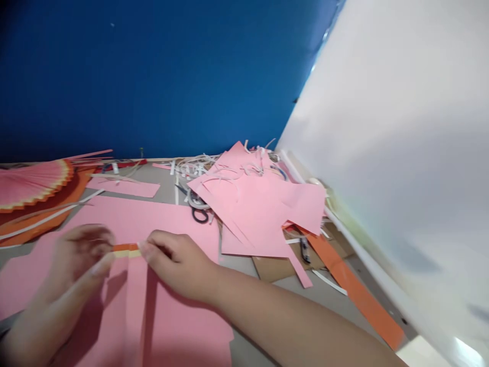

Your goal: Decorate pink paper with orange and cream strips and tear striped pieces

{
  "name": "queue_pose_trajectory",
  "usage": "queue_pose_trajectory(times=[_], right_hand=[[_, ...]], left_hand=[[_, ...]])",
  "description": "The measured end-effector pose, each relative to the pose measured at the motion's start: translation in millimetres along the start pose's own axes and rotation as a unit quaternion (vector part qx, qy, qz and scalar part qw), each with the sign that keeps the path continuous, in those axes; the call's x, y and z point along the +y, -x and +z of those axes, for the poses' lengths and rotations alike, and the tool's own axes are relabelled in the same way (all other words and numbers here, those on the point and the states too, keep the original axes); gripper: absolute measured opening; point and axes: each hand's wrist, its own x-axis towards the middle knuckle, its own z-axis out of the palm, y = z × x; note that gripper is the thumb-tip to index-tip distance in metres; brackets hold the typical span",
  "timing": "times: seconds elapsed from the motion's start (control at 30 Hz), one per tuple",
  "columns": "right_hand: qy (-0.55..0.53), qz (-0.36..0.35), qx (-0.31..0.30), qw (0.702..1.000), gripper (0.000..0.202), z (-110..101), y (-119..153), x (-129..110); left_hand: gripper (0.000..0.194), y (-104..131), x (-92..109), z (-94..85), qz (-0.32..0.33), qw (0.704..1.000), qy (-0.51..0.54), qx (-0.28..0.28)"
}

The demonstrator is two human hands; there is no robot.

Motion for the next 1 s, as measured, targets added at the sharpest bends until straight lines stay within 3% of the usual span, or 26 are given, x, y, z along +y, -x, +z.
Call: queue_pose_trajectory(times=[0.1,0.17,0.4,0.63,1.0], right_hand=[[0.019,0.015,-0.023,0.999,0.032,0.5,0.2,-1.1],[0.017,0.027,-0.028,0.999,0.032,1.4,0.5,-1.5],[0.034,0.036,-0.048,0.998,0.032,3.1,1.8,-5.0],[0.032,0.034,-0.088,0.995,0.030,2.7,3.8,-3.6],[0.079,-0.002,-0.089,0.993,0.031,2.4,5.4,-3.1]], left_hand=[[0.018,-4.8,11.8,3.9,-0.044,0.981,0.068,-0.176],[0.020,-5.8,15.2,4.7,-0.047,0.972,0.098,-0.209],[0.028,-2.2,12.7,5.3,-0.034,0.961,0.124,-0.245],[0.027,-0.6,14.7,4.8,0.013,0.964,0.146,-0.220],[0.032,-1.4,13.9,4.1,0.040,0.975,0.065,-0.208]])
